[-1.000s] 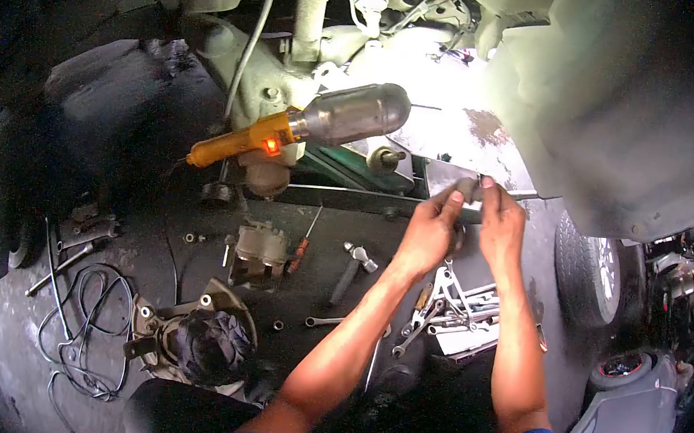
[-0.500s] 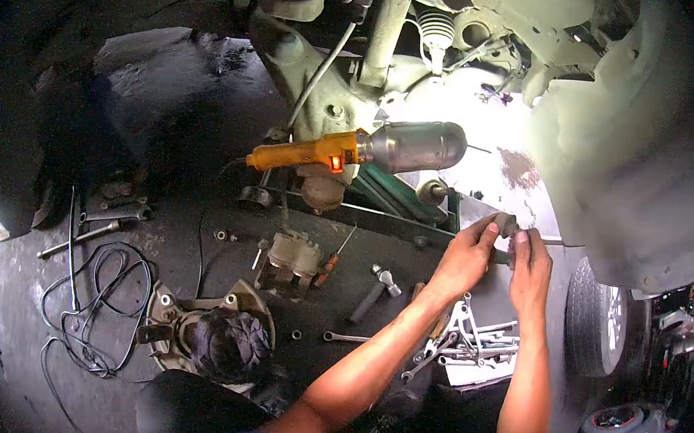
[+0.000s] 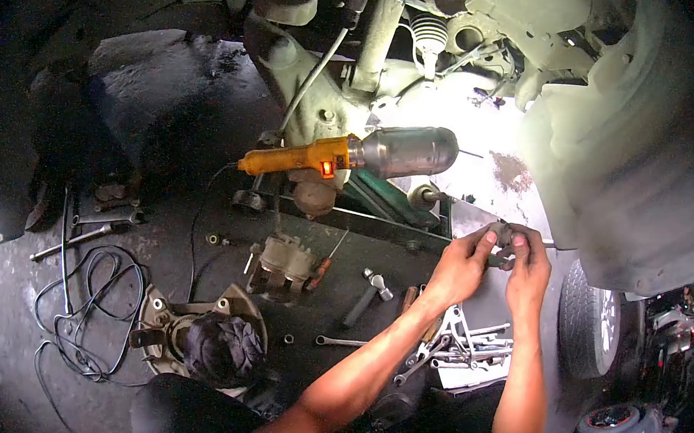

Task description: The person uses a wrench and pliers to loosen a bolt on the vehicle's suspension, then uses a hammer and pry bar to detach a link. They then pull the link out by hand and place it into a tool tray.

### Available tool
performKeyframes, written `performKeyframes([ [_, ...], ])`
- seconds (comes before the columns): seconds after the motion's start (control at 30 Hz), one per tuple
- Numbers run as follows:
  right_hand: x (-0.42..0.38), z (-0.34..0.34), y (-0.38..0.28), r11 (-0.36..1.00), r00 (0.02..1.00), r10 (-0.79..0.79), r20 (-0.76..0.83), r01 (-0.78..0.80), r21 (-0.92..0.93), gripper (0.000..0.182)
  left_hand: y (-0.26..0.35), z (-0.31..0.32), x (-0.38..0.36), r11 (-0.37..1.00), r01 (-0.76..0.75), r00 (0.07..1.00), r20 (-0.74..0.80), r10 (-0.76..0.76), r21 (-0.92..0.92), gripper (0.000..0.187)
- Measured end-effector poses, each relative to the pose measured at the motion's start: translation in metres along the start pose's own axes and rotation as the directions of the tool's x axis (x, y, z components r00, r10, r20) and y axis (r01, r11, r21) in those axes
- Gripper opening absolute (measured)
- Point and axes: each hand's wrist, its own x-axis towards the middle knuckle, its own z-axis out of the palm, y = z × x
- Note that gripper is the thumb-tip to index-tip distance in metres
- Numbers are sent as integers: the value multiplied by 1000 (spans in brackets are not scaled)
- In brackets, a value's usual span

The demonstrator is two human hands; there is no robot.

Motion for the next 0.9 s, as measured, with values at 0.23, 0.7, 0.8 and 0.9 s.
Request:
performKeyframes([
  [0.23, -6, 5, -15, 960, 981, -193, -26, 183, -213, 31, -8, -3, 4, 991, -39, 999, 10, 40, -128, 51],
  [0.7, -13, 5, -35, 801, 918, -385, 96, 384, -460, 18, 17, -10, -5, 954, 126, 992, 65, -113, -271, 61],
  [0.8, -12, 4, -39, 766, 891, -442, 102, 435, -473, 16, 21, -10, -4, 940, 122, 992, 32, -118, -320, 57],
  [0.9, -9, 1, -39, 788, 898, -427, 108, 428, -442, 16, 24, -12, -5, 953, 108, 994, 14, -108, -284, 56],
])
